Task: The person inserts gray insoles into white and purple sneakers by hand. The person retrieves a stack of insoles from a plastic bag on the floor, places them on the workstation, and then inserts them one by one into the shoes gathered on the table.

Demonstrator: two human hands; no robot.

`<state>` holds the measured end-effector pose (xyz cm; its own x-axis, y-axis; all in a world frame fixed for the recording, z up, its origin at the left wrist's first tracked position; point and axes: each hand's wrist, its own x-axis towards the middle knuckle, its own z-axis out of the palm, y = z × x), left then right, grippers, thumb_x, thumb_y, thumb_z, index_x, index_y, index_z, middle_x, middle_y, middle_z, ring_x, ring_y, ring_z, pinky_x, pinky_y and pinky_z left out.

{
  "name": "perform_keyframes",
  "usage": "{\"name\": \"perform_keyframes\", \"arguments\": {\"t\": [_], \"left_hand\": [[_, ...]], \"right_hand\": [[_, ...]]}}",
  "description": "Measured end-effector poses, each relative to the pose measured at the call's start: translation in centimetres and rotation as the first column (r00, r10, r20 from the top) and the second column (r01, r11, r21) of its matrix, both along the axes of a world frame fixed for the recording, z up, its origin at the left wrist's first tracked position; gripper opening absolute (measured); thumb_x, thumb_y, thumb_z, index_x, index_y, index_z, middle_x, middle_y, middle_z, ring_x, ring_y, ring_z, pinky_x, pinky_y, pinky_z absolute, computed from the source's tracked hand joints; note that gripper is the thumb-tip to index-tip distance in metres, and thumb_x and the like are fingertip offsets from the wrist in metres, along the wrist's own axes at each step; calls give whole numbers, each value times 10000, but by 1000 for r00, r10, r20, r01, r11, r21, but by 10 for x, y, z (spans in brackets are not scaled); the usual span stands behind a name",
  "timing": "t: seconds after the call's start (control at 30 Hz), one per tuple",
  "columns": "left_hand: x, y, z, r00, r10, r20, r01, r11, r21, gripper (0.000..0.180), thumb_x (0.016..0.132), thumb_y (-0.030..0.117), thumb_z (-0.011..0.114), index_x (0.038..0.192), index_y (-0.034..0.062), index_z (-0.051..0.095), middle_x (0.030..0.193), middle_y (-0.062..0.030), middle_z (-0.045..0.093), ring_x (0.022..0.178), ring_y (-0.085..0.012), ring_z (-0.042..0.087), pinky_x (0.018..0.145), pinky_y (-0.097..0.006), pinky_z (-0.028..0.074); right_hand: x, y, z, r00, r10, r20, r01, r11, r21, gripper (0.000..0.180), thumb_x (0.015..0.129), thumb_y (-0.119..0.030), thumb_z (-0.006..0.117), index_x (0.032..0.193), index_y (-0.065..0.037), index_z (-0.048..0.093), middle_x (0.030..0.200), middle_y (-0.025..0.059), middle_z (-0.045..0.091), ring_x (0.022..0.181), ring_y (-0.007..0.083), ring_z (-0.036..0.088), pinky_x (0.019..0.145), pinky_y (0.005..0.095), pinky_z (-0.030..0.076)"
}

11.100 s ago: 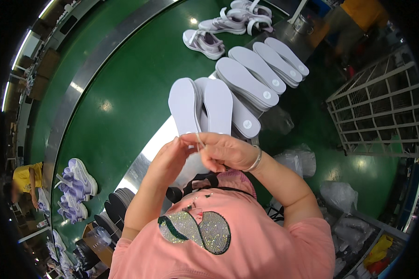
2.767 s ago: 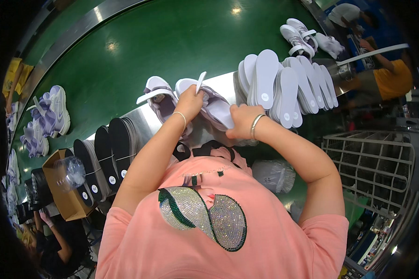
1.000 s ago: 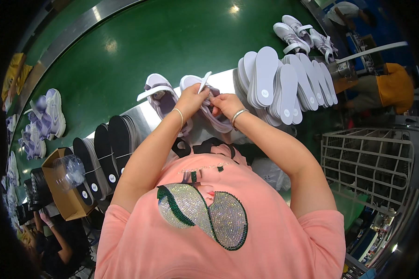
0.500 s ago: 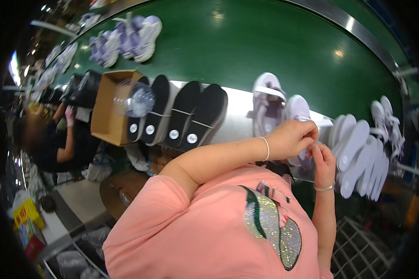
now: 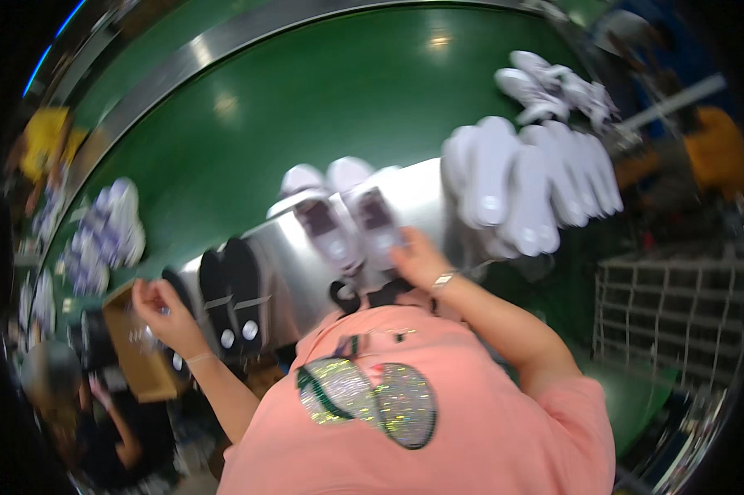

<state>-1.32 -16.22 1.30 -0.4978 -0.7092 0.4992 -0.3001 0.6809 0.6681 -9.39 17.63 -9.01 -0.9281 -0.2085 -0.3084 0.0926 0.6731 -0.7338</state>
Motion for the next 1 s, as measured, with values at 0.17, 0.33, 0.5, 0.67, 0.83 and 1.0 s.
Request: {"name": "perform_keyframes", "arguments": {"t": [0.17, 0.33, 0.5, 0.67, 0.83, 1.0], "left_hand": [[-62, 129, -45, 562, -540, 627, 533, 816, 224, 869, 702, 385, 617, 1330, 109, 84, 736, -131, 605, 651, -321, 585, 581, -385, 453], [-111, 158, -57, 421, -517, 745, 533, 806, 259, 833, 716, 208, 506, 1332, 109, -45, 679, -215, 581, 602, -372, 567, 558, -433, 442], [-159, 99, -79, 748, -377, 546, 446, 895, 7, 766, 698, 152, 482, 1341, 184, 67, 785, -239, 582, 622, -408, 555, 570, -471, 437], [-216, 40, -37, 848, -250, 467, 289, 957, -14, 661, 780, 124, 507, 1335, 142, 147, 919, -166, 561, 821, -312, 553, 718, -379, 424], [-193, 58, -95, 823, -505, 261, 457, 861, 224, 548, 764, 83, 523, 1255, -3, 296, 1115, -197, 451, 1008, -305, 453, 853, -347, 355], [-137, 128, -158, 644, -359, 675, 447, 893, 49, 506, 784, 191, 482, 1227, -6, 336, 1210, -203, 396, 1131, -310, 356, 952, -425, 220]], "right_hand": [[-16, -19, 35, 916, 386, 106, -385, 923, -34, 497, 769, -347, 528, 1055, 51, 441, 994, 254, 511, 920, 362, 501, 803, 375, 402], [-52, 31, 110, 853, 511, -101, -521, 841, -143, 366, 792, -274, 535, 1051, -17, 505, 995, 160, 544, 897, 278, 534, 781, 345, 418], [-155, 130, 113, 901, 118, -417, -75, 990, 118, 209, 777, -167, 527, 937, -47, 586, 883, 102, 596, 834, 214, 562, 732, 309, 440], [-262, 260, 76, 881, -70, -468, 346, 771, 535, 243, 723, -181, 548, 930, -63, 596, 930, 121, 588, 872, 278, 552, 759, 348, 437], [-312, 285, 69, 982, -51, -184, 186, 477, 859, 321, 704, -147, 548, 1025, -143, 557, 1108, 78, 504, 1078, 235, 438, 874, 451, 349], [-349, 298, 42, 999, 8, -47, 41, 369, 928, 411, 693, -101, 540, 1099, -148, 493, 1189, 69, 441, 1149, 215, 367, 916, 511, 275]]}}
